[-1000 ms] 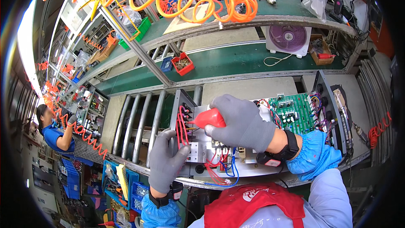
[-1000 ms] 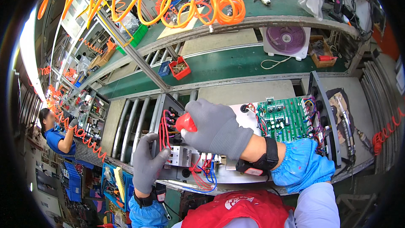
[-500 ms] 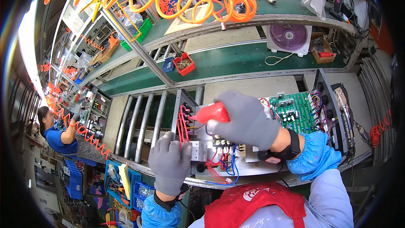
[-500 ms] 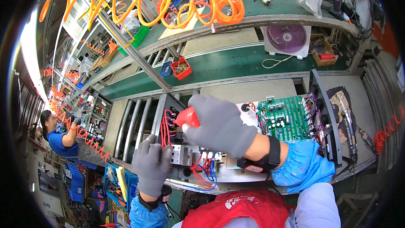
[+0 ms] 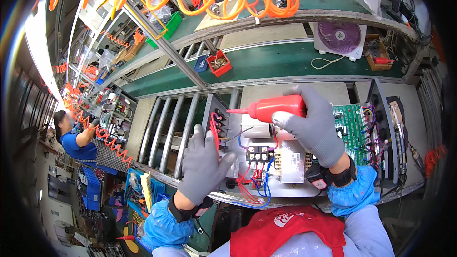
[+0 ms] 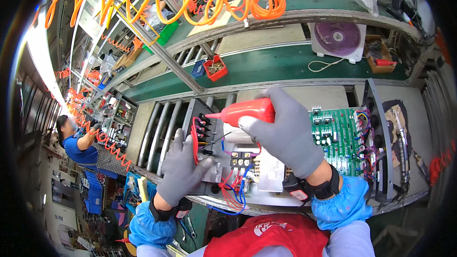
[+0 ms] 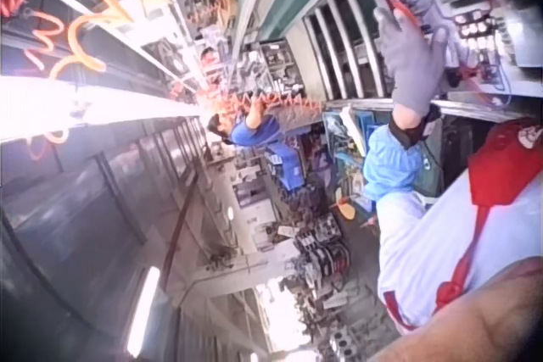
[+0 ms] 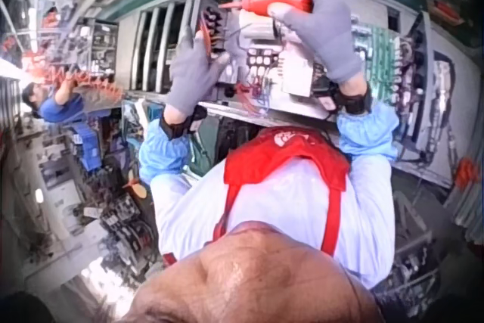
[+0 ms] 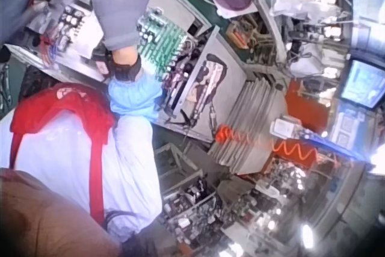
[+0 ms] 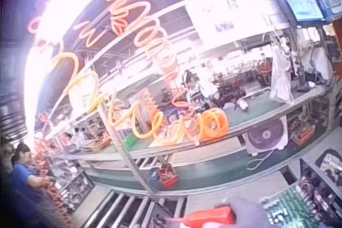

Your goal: Assembling and wiring an electronic inverter unit on a factory production line.

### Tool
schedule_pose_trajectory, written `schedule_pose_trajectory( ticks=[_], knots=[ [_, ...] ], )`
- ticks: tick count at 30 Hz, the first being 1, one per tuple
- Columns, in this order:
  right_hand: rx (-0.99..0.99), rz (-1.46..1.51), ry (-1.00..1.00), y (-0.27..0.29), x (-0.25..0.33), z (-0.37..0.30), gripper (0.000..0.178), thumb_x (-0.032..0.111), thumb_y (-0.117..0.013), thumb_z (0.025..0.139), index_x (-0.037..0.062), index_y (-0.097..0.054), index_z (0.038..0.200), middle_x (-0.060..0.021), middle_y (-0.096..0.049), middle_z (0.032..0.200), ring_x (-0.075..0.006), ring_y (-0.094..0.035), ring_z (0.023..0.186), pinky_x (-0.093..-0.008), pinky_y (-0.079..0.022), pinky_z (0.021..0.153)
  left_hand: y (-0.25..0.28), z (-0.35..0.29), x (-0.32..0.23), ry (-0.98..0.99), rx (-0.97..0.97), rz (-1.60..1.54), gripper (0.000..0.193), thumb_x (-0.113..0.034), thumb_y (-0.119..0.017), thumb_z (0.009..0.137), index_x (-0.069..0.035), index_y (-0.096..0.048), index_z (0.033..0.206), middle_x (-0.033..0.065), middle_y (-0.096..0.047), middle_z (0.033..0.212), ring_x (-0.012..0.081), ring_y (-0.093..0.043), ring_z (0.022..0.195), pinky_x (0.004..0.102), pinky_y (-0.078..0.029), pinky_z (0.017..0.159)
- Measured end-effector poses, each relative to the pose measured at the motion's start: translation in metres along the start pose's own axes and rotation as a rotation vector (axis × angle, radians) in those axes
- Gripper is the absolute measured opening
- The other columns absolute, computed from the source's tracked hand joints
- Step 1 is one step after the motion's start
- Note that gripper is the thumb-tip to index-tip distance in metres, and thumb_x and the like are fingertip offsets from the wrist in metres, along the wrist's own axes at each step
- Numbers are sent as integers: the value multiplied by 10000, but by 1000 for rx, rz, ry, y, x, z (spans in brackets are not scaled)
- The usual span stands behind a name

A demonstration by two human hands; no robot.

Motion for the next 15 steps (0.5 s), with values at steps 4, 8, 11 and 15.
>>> schedule_pose_trajectory(
  ticks=[4,8,11,15],
  knots=[
    [9,37,8,-3,-11,-6,442,285,-768,713,9,-615,1022,-138,-654,813,-221,-655,714,-337,-524,661,-1,6,-13,48,51,106,820,-528,-652,825,69,-416,1335,381,-343,1398,521,-431,1229,552,-404,975],
    [34,175,-61,3,-15,-10,433,248,-755,718,-14,-605,1029,-121,-642,822,-175,-645,716,-310,-520,651,-3,9,-34,-85,80,260,885,-565,-634,798,108,-416,1331,285,-368,1436,446,-303,1371,517,-243,1126],
    [18,206,-127,-1,-16,-9,429,239,-742,718,-30,-598,1020,-112,-636,840,-166,-625,731,-311,-510,663,1,17,-37,-160,140,345,870,-567,-639,774,115,-476,1290,257,-406,1427,401,-321,1379,492,-206,1154],
    [-77,270,-51,4,-19,-11,452,283,-747,722,-18,-600,1024,-104,-627,839,-175,-585,740,-313,-487,697,0,27,-39,-264,231,266,861,-584,-635,756,144,-542,1207,282,-515,1311,404,-395,1336,478,-178,1177]
  ],
)
Point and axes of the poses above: each hand's wrist, its own z-axis towards the middle knuckle, its own y-axis out of the back of the hand, x = y × z, the point moved 4 cm from there along z, towards the middle knuckle
